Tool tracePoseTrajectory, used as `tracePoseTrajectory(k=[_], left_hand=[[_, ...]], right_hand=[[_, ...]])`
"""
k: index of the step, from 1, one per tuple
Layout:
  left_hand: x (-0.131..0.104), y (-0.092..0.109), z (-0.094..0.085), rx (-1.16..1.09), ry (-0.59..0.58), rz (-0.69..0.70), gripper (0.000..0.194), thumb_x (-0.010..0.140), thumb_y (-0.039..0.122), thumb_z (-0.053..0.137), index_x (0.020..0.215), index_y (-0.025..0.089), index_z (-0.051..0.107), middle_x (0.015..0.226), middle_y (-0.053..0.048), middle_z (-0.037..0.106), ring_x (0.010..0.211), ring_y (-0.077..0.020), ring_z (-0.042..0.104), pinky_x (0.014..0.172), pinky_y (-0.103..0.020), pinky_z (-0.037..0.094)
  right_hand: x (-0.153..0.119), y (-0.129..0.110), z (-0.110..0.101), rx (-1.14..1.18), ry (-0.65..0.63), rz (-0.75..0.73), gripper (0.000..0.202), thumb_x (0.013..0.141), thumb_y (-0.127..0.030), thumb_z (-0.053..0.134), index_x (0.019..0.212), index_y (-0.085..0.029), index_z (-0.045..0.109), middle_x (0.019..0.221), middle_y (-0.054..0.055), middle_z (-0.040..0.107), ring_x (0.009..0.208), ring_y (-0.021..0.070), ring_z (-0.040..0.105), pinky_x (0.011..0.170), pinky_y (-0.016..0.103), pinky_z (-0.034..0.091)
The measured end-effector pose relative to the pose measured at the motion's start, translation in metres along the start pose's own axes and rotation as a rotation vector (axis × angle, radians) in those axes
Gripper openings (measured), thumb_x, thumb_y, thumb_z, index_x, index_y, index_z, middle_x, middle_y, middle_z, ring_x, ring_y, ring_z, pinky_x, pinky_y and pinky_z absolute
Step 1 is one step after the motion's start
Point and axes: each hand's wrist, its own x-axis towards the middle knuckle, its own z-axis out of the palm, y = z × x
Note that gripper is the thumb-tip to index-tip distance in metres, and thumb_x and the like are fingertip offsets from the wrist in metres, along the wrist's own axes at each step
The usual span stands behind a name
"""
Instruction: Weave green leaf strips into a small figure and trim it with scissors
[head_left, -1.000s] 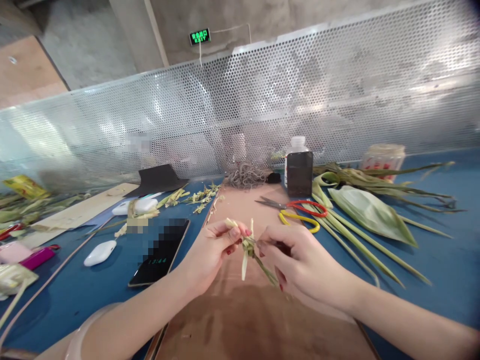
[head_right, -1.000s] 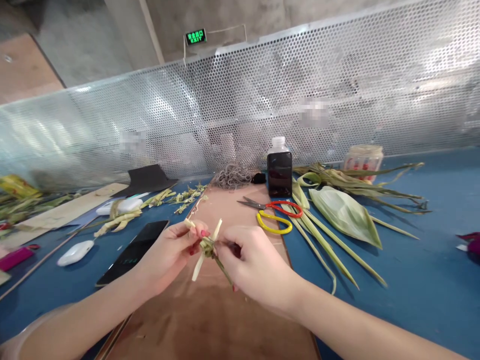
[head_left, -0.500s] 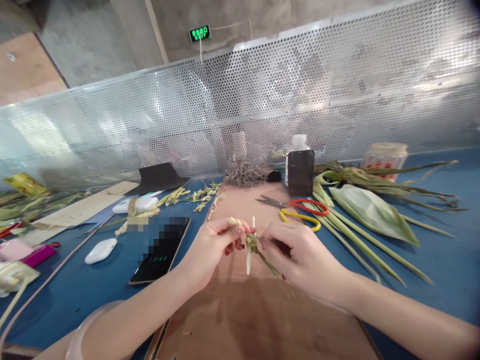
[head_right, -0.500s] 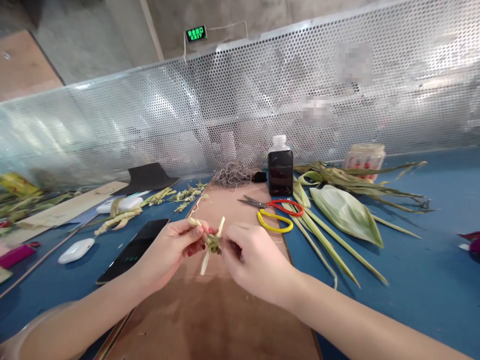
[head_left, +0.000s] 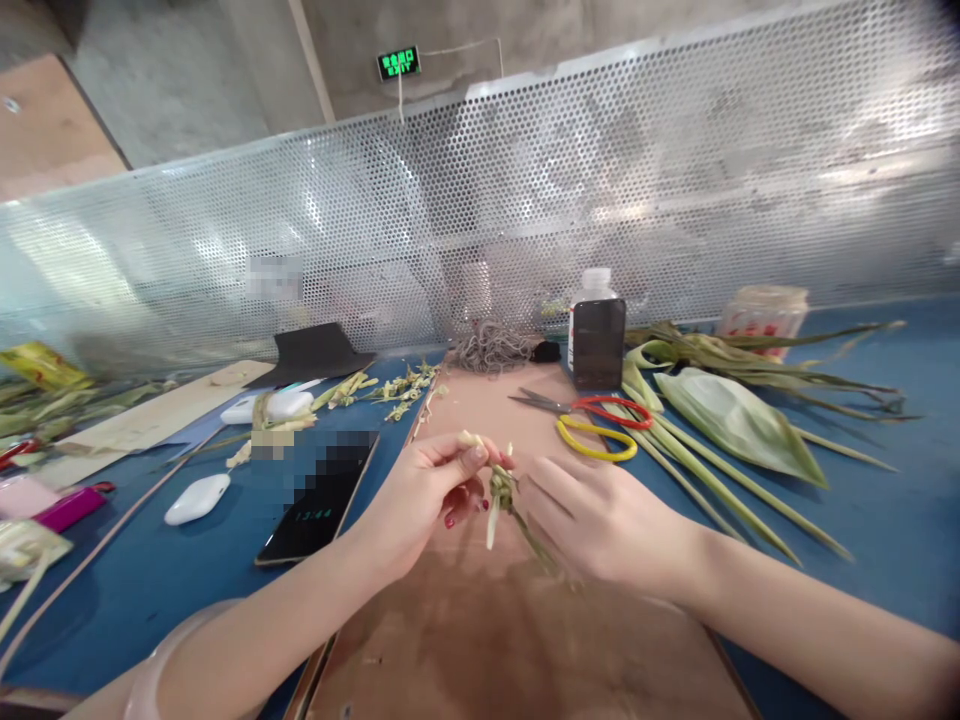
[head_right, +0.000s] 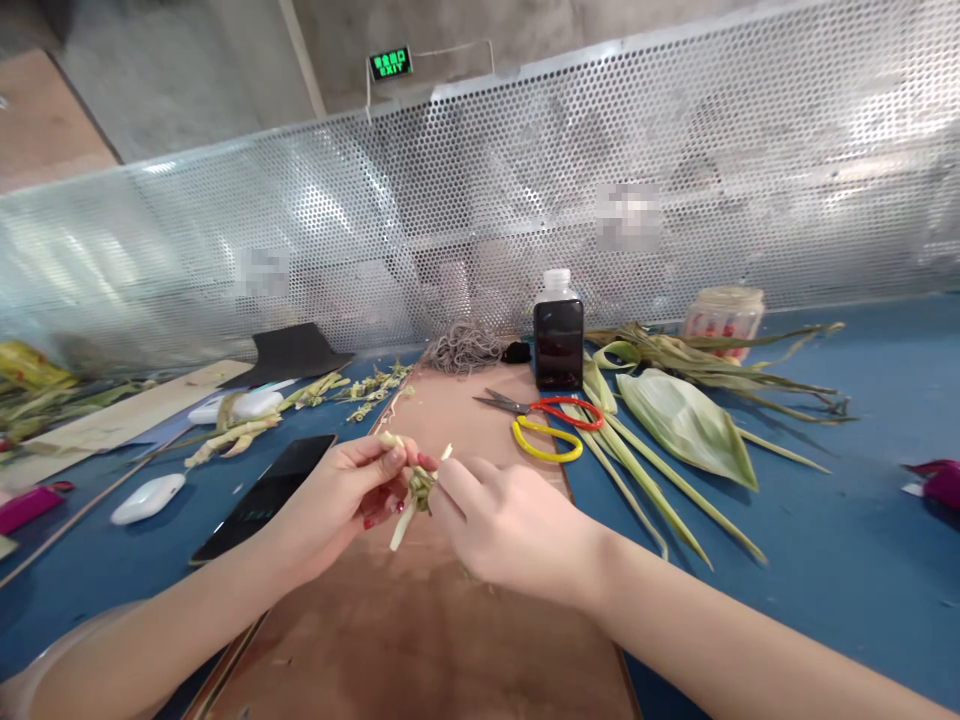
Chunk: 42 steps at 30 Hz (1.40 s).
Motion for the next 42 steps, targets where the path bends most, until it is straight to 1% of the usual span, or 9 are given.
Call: tracePoseTrajectory(k=[8,14,18,21,24,28,32,38,42], left_hand=[[0.0001,-0.0005,-0.0018,0.032,0.001,-0.001,0.019,0.081,0.034,0.063,0.074,0.016,0.063,0.085,-0.005,0.069,0.052,-0.0057,0.052,0.042,-0.015,0.032],[0.0016,-0.0012,-0.0039,0.129,0.003,0.032,0.018,0.081,0.033,0.061,0.075,0.016,0.064,0.085,-0.005,0.07,0.047,-0.0067,0.056,0.037,-0.015,0.029],[0.0012,-0.0012,-0.0049,0.177,-0.015,0.098,0.016,0.083,0.029,0.058,0.074,0.017,0.063,0.075,-0.004,0.068,0.041,-0.0078,0.055,0.031,-0.015,0.029],[0.0015,-0.0005,-0.0065,0.153,-0.07,0.167,0.017,0.084,0.028,0.056,0.074,0.017,0.063,0.09,-0.007,0.068,0.049,-0.0095,0.059,0.034,-0.017,0.039],[0.0014,0.0015,-0.0083,0.181,-0.127,0.297,0.021,0.085,0.03,0.056,0.072,0.016,0.064,0.1,-0.008,0.062,0.058,-0.0106,0.062,0.046,-0.022,0.05],[0.0003,0.0047,-0.0083,0.23,-0.14,0.409,0.023,0.087,0.031,0.053,0.073,0.017,0.065,0.095,-0.005,0.055,0.057,-0.0093,0.06,0.048,-0.024,0.051],[-0.0004,0.0064,-0.0058,0.288,-0.123,0.46,0.025,0.088,0.029,0.051,0.073,0.016,0.065,0.089,-0.004,0.054,0.057,-0.0097,0.059,0.049,-0.024,0.052],[0.0013,0.0041,-0.0033,0.22,-0.113,0.377,0.024,0.086,0.031,0.054,0.072,0.015,0.064,0.085,-0.005,0.057,0.06,-0.0124,0.062,0.047,-0.024,0.053],[0.0021,0.001,-0.004,0.124,-0.12,0.244,0.024,0.087,0.03,0.053,0.072,0.014,0.062,0.099,-0.008,0.062,0.06,-0.011,0.063,0.044,-0.02,0.05]], right_hand=[[-0.0008,0.002,0.0016,-0.03,-0.006,-0.004,0.029,0.088,-0.007,0.039,0.065,-0.015,0.054,0.066,0.004,0.049,0.055,0.013,0.042,0.044,0.027,0.029],[-0.0016,0.0049,0.0055,-0.048,0.007,-0.002,0.027,0.089,-0.009,0.038,0.068,-0.014,0.055,0.066,0.003,0.049,0.053,0.0131,0.042,0.045,0.027,0.029],[-0.002,0.0044,0.0072,0.039,0.004,0.057,0.025,0.089,-0.01,0.039,0.071,-0.013,0.055,0.067,0.004,0.049,0.056,0.0137,0.043,0.047,0.027,0.031],[-0.0019,0.0012,0.0068,0.191,0.032,0.186,0.024,0.089,-0.011,0.038,0.072,-0.014,0.054,0.068,0.004,0.048,0.057,0.0133,0.041,0.05,0.027,0.033],[-0.0013,-0.0013,0.0048,0.291,0.083,0.272,0.024,0.088,-0.01,0.037,0.07,-0.015,0.051,0.066,0.002,0.044,0.056,0.0127,0.037,0.05,0.026,0.032],[-0.0002,-0.0017,0.0024,0.306,0.122,0.267,0.023,0.088,-0.01,0.039,0.069,-0.015,0.051,0.066,0.001,0.041,0.055,0.0128,0.034,0.05,0.027,0.029],[0.001,-0.001,0.0016,0.322,0.135,0.26,0.023,0.088,-0.01,0.038,0.072,-0.014,0.053,0.066,0.002,0.041,0.056,0.0131,0.035,0.05,0.026,0.03],[0.0003,-0.0009,0.0017,0.34,0.111,0.287,0.022,0.088,-0.01,0.038,0.072,-0.015,0.052,0.066,0.001,0.042,0.057,0.0129,0.036,0.051,0.026,0.031],[0.0,-0.0007,0.0033,0.375,0.105,0.311,0.02,0.087,-0.009,0.039,0.071,-0.015,0.05,0.066,0.001,0.042,0.057,0.0125,0.036,0.052,0.026,0.031]])
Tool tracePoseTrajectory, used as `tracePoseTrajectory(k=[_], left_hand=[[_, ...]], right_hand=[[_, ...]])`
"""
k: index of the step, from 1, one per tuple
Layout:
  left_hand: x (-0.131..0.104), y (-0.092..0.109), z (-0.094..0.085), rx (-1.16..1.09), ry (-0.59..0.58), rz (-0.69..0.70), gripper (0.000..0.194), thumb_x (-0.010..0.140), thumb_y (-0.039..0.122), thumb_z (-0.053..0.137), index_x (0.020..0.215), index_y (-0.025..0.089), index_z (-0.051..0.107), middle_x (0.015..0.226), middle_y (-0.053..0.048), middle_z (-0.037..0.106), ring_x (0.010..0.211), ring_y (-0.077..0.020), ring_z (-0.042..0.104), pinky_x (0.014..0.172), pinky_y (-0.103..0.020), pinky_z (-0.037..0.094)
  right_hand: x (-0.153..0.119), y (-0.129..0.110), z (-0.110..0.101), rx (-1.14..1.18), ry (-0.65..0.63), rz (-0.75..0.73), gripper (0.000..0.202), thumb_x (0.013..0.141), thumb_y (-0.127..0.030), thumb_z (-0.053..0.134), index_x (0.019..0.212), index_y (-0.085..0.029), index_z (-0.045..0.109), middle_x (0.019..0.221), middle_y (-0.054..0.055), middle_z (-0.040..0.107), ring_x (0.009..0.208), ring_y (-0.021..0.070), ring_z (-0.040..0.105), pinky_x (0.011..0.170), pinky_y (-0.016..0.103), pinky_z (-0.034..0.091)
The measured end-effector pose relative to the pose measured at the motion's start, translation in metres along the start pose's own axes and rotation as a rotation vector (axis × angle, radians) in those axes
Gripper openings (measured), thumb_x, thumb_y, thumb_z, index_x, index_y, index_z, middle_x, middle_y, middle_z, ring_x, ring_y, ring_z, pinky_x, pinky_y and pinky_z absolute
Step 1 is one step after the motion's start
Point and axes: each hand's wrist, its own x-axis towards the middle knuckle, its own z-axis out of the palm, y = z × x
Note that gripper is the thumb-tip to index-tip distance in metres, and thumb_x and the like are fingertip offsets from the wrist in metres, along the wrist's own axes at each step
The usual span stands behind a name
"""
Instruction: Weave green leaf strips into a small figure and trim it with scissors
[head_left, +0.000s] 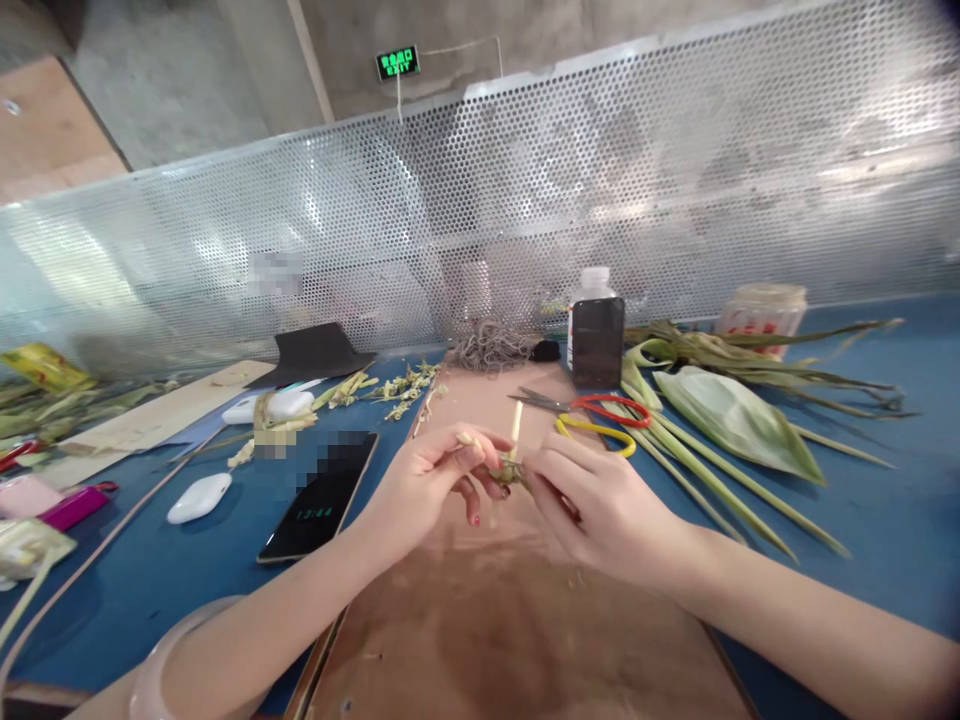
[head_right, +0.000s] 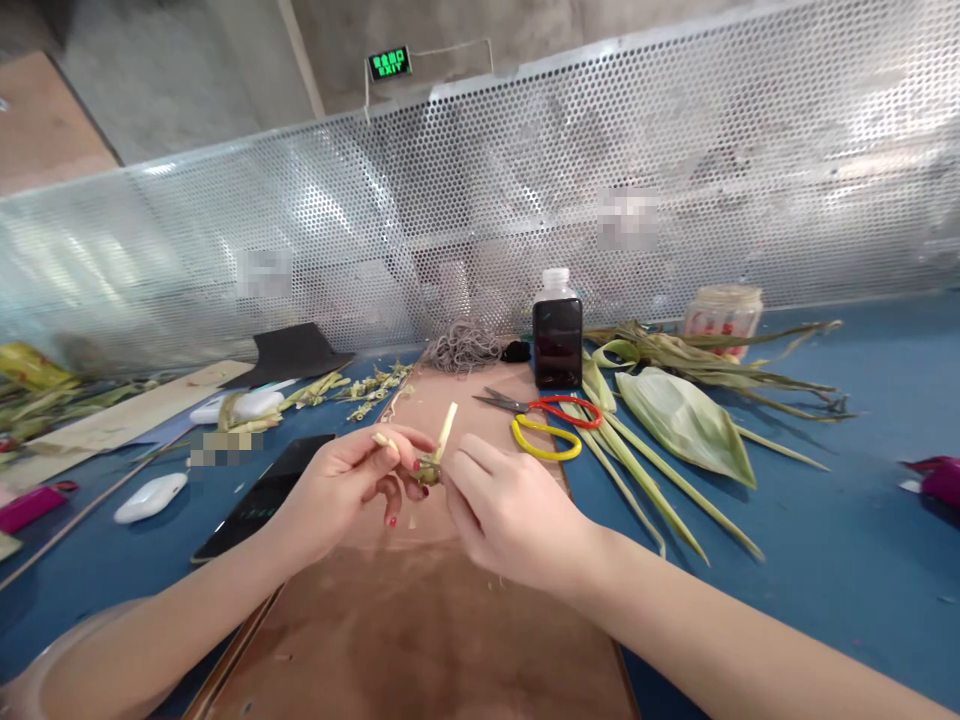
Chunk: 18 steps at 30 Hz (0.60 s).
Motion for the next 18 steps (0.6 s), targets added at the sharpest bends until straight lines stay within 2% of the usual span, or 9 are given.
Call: tracePoseTrajectory(k=[2,5,9,15,18], left_hand=[[-0.0001,-0.0012,-0.0007,-0.041,-0.003,-0.046,0.023,0.088,0.029,0.053,0.072,0.014,0.06,0.104,-0.009,0.064,0.061,-0.0111,0.064,0.044,-0.019,0.05],[0.0002,-0.0023,-0.0018,-0.086,-0.014,-0.072,0.022,0.086,0.03,0.055,0.073,0.014,0.06,0.097,-0.009,0.066,0.06,-0.0124,0.064,0.044,-0.02,0.05],[0.0007,-0.0026,-0.0026,-0.106,-0.039,-0.044,0.022,0.085,0.033,0.057,0.074,0.014,0.061,0.09,-0.007,0.065,0.058,-0.0121,0.063,0.045,-0.021,0.05],[0.0012,-0.0014,-0.0026,-0.13,-0.091,0.016,0.02,0.087,0.029,0.056,0.074,0.014,0.062,0.081,-0.002,0.06,0.056,-0.0086,0.06,0.057,-0.023,0.053],[0.0015,-0.0014,-0.0027,-0.124,-0.097,0.015,0.02,0.087,0.028,0.055,0.074,0.014,0.062,0.085,-0.002,0.059,0.058,-0.0089,0.06,0.058,-0.024,0.053]], right_hand=[[-0.0001,0.0004,0.0011,0.024,-0.001,0.007,0.019,0.087,-0.009,0.039,0.072,-0.015,0.05,0.066,0.001,0.042,0.057,0.0124,0.037,0.052,0.026,0.031],[-0.0007,0.0008,0.0025,0.048,-0.01,0.012,0.019,0.086,-0.008,0.039,0.072,-0.016,0.049,0.066,0.001,0.042,0.058,0.0126,0.038,0.052,0.026,0.03],[-0.0012,0.0,0.0034,0.09,-0.022,0.01,0.019,0.086,-0.007,0.04,0.071,-0.015,0.049,0.067,0.001,0.042,0.058,0.0128,0.038,0.053,0.026,0.03],[0.001,-0.0032,0.0038,0.163,-0.016,-0.015,0.019,0.085,-0.006,0.04,0.071,-0.014,0.05,0.066,0.002,0.044,0.058,0.0126,0.039,0.054,0.025,0.032],[0.0007,-0.0043,0.0044,0.202,0.003,0.024,0.017,0.081,-0.004,0.043,0.07,-0.015,0.05,0.063,0.0,0.042,0.055,0.0109,0.037,0.05,0.023,0.03]])
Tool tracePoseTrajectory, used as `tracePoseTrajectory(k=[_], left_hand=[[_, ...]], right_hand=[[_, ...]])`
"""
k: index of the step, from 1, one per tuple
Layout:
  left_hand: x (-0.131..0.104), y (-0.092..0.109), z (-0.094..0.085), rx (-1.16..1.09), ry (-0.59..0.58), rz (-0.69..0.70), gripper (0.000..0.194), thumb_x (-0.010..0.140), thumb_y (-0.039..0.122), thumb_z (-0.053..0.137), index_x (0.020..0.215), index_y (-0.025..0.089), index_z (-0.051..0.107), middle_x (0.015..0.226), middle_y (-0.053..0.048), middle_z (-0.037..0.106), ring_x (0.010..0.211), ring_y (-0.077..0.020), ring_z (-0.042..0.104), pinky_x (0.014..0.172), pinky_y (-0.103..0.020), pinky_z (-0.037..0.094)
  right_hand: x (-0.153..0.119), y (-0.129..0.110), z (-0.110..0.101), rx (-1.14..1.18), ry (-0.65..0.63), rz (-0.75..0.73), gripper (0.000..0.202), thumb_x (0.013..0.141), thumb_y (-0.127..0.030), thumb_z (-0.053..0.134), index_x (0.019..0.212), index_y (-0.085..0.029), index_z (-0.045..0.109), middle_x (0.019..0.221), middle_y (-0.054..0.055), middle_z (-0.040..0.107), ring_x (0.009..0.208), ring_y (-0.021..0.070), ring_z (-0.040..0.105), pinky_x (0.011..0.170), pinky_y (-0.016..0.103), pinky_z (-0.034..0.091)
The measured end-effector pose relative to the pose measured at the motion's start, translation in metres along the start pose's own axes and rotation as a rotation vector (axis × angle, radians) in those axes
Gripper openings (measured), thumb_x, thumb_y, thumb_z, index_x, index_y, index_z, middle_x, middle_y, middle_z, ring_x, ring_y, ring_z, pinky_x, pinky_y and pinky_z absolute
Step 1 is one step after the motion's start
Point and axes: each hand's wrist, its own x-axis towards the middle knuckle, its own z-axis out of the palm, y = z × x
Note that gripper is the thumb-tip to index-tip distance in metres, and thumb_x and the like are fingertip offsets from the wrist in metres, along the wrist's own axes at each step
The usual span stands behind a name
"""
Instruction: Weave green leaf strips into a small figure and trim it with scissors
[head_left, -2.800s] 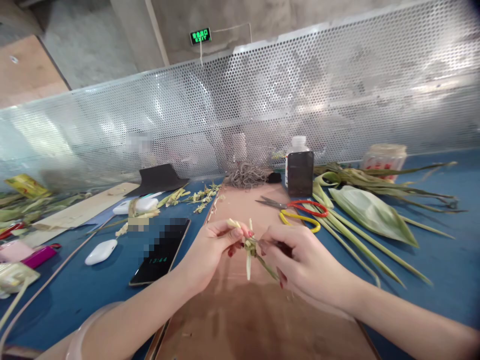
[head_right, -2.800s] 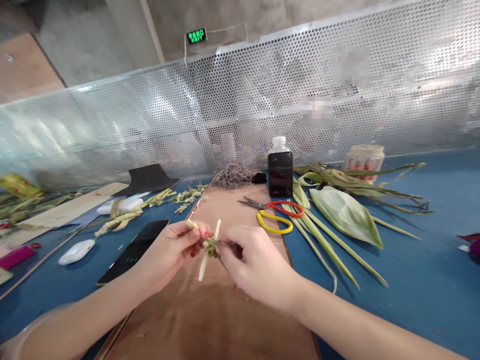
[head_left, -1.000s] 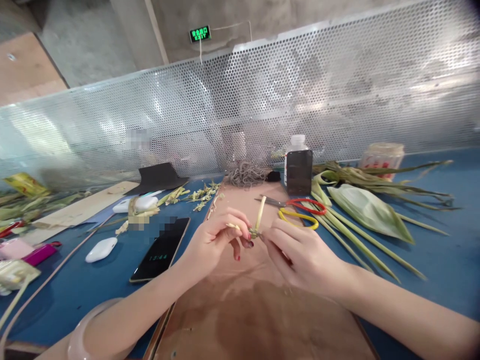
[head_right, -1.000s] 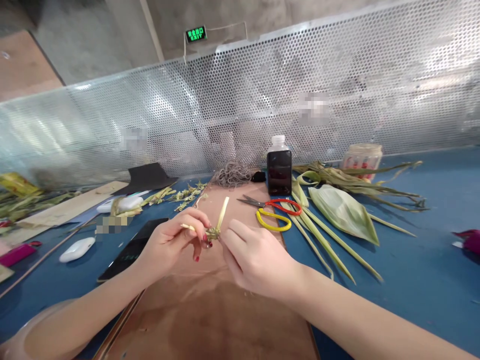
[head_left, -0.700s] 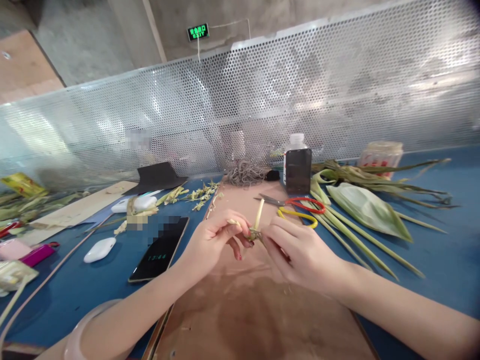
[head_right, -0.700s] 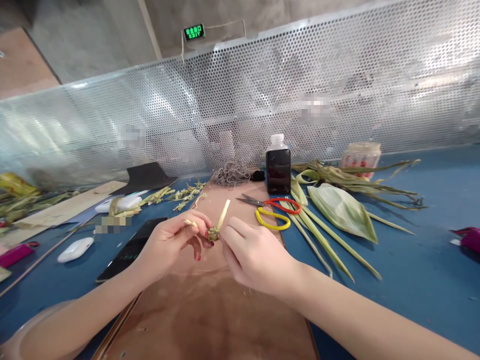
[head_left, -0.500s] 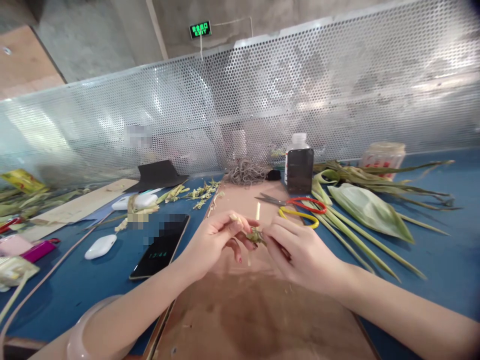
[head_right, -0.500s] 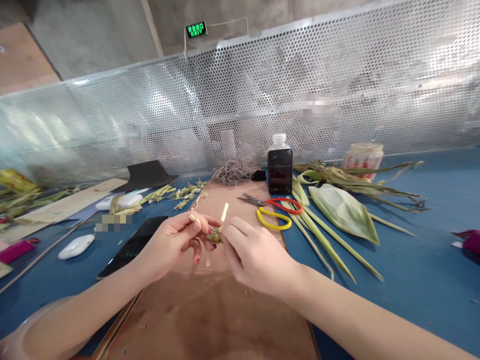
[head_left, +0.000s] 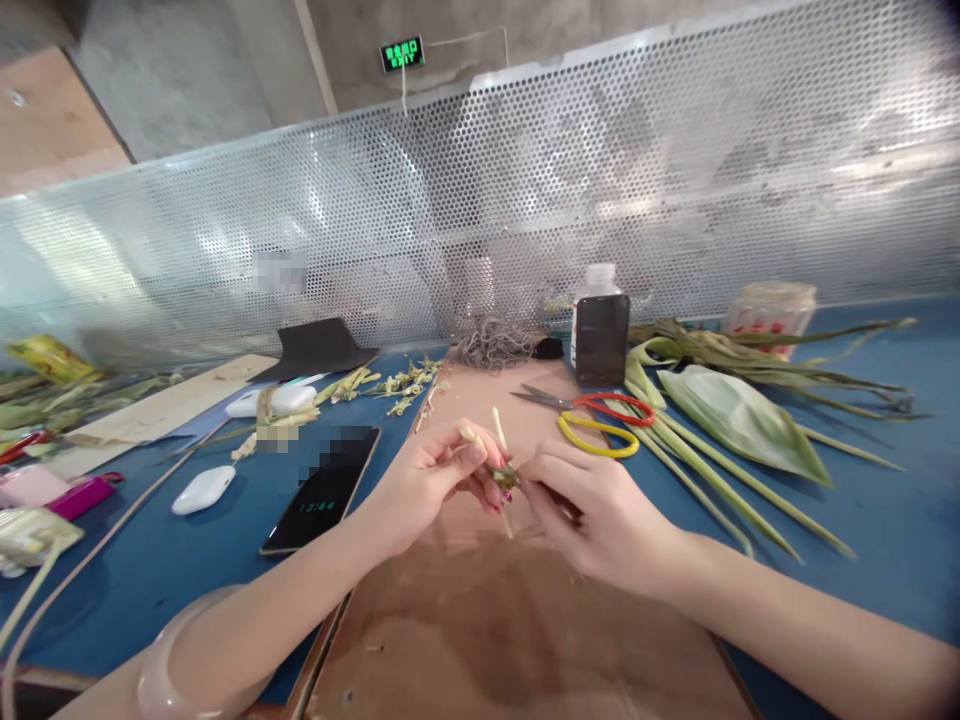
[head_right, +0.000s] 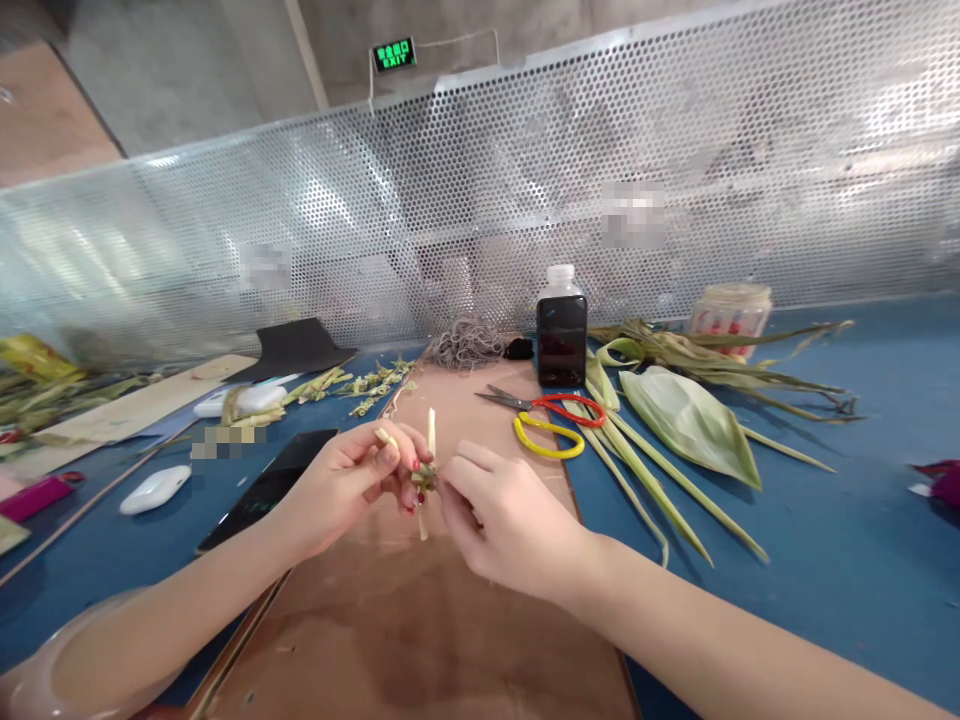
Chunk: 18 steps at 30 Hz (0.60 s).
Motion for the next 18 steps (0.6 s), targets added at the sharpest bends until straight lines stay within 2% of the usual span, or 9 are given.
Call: tracePoseTrajectory(k=[5,11,18], left_hand=[[0.0001,-0.0012,-0.0009,0.012,0.007,-0.021,0.021,0.086,0.031,0.056,0.074,0.015,0.061,0.087,-0.003,0.059,0.057,-0.0087,0.059,0.057,-0.025,0.053],[0.0002,-0.0022,-0.0006,0.002,0.01,-0.018,0.02,0.088,0.028,0.054,0.074,0.015,0.061,0.087,-0.002,0.058,0.057,-0.0084,0.06,0.056,-0.024,0.052],[-0.0004,0.0015,0.0048,0.018,0.086,-0.033,0.026,0.085,0.033,0.057,0.068,0.014,0.057,0.089,-0.003,0.058,0.053,-0.0066,0.056,0.051,-0.022,0.05]], right_hand=[[-0.003,-0.0025,0.0015,0.061,0.0,0.041,0.018,0.077,-0.003,0.045,0.067,-0.017,0.047,0.062,-0.002,0.039,0.052,0.0088,0.033,0.048,0.021,0.028],[-0.0008,-0.0035,0.0027,0.095,0.016,0.084,0.017,0.078,-0.003,0.046,0.068,-0.016,0.047,0.063,-0.002,0.04,0.053,0.0079,0.035,0.048,0.02,0.028],[0.0009,-0.0096,0.0003,0.091,0.03,0.103,0.017,0.078,-0.001,0.045,0.069,-0.014,0.05,0.061,-0.002,0.043,0.052,0.0075,0.037,0.048,0.02,0.029]])
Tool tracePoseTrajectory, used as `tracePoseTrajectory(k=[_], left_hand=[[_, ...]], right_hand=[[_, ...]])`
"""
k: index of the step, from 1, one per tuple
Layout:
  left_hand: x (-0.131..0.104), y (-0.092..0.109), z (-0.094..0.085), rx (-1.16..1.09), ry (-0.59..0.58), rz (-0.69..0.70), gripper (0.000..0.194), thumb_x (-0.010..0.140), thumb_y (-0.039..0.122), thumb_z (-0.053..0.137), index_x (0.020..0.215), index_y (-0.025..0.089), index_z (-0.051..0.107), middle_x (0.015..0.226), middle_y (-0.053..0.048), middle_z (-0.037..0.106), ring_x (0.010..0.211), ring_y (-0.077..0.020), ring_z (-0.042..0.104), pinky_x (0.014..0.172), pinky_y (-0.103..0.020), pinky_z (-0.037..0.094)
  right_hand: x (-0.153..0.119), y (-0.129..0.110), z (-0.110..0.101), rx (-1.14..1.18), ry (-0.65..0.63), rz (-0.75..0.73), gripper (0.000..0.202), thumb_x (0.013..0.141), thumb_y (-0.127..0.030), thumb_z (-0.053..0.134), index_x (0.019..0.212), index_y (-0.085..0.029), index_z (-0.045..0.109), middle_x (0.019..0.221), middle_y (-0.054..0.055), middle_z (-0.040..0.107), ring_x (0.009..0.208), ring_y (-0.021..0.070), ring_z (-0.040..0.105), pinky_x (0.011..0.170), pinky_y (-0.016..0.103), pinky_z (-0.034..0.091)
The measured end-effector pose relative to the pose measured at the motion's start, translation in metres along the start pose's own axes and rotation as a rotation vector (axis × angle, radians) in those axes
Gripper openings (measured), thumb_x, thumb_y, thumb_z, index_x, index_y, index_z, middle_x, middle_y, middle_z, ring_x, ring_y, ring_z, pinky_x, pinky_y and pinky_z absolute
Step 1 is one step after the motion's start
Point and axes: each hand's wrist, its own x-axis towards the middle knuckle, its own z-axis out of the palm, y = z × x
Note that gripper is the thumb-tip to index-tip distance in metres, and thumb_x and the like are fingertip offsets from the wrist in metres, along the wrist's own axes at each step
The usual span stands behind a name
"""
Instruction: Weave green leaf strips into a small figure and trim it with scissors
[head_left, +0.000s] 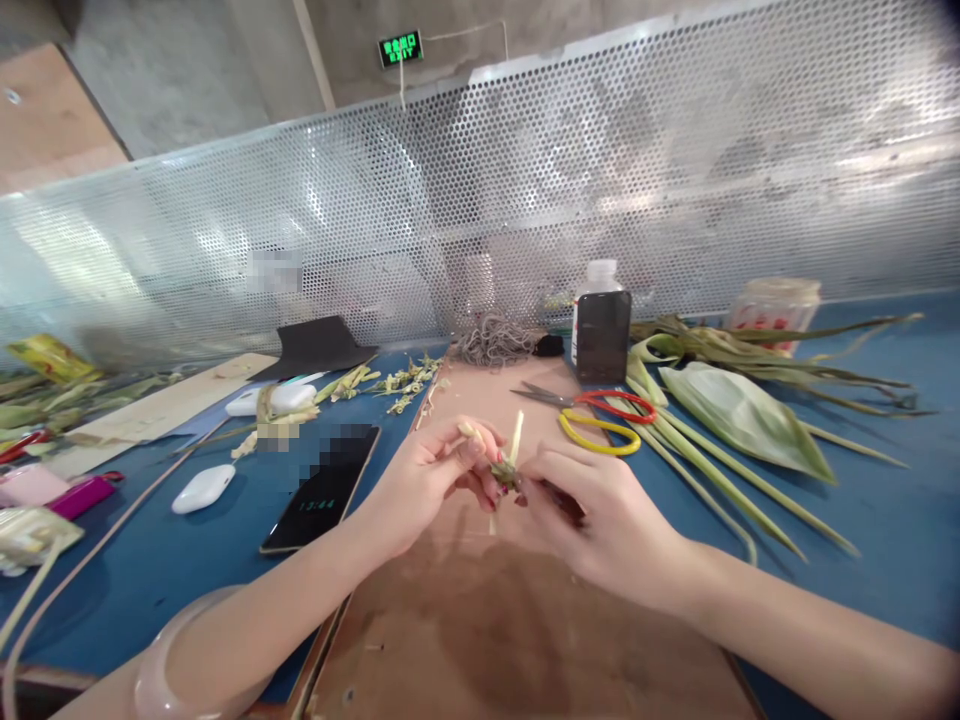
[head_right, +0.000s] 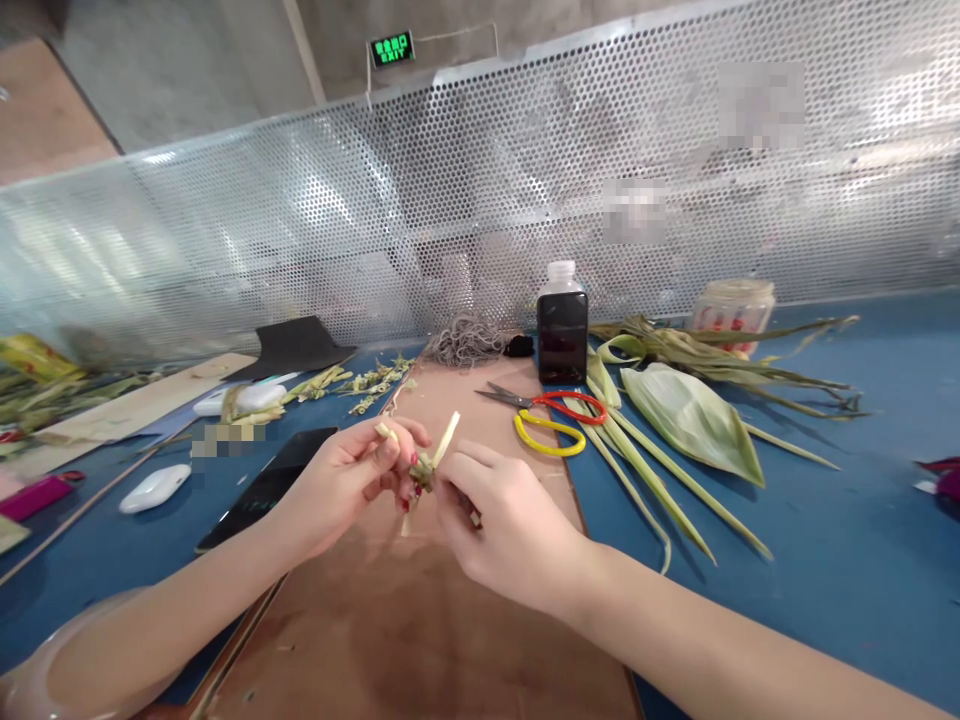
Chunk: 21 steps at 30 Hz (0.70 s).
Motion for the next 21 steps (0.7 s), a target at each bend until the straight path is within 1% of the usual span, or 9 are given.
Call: tracePoseTrajectory(k=[5,10,17,21], left_hand=[[-0.0003,-0.0005,-0.0001,0.023,0.033,0.01,0.027,0.086,0.032,0.056,0.066,0.013,0.056,0.085,-0.001,0.056,0.052,-0.0051,0.053,0.044,-0.017,0.044],[-0.0008,0.0,0.0011,0.014,0.038,0.037,0.027,0.087,0.03,0.055,0.066,0.013,0.056,0.083,-0.001,0.056,0.051,-0.0045,0.053,0.041,-0.015,0.04],[-0.002,0.0014,0.0027,0.001,0.036,0.0,0.026,0.089,0.026,0.052,0.067,0.013,0.056,0.09,-0.004,0.061,0.052,-0.0055,0.056,0.041,-0.015,0.042],[-0.001,-0.0004,0.0011,-0.016,0.028,-0.015,0.025,0.089,0.026,0.052,0.067,0.013,0.056,0.09,-0.005,0.062,0.053,-0.0059,0.056,0.043,-0.016,0.044]], right_hand=[[0.0024,-0.0058,-0.001,0.001,0.032,0.058,0.017,0.08,-0.003,0.045,0.068,-0.013,0.053,0.061,0.0,0.049,0.052,0.0088,0.04,0.048,0.02,0.031],[0.0026,-0.007,-0.0004,-0.016,0.032,0.073,0.018,0.081,-0.005,0.045,0.067,-0.013,0.053,0.061,0.001,0.049,0.052,0.0087,0.041,0.048,0.021,0.031],[0.0027,-0.005,-0.0015,-0.055,0.053,0.05,0.018,0.081,-0.003,0.045,0.067,-0.012,0.054,0.061,0.0,0.046,0.052,0.0082,0.039,0.048,0.021,0.029],[0.0019,-0.0037,-0.0008,-0.064,0.048,0.057,0.019,0.082,-0.003,0.044,0.068,-0.011,0.054,0.062,0.001,0.047,0.053,0.0085,0.039,0.049,0.021,0.03]])
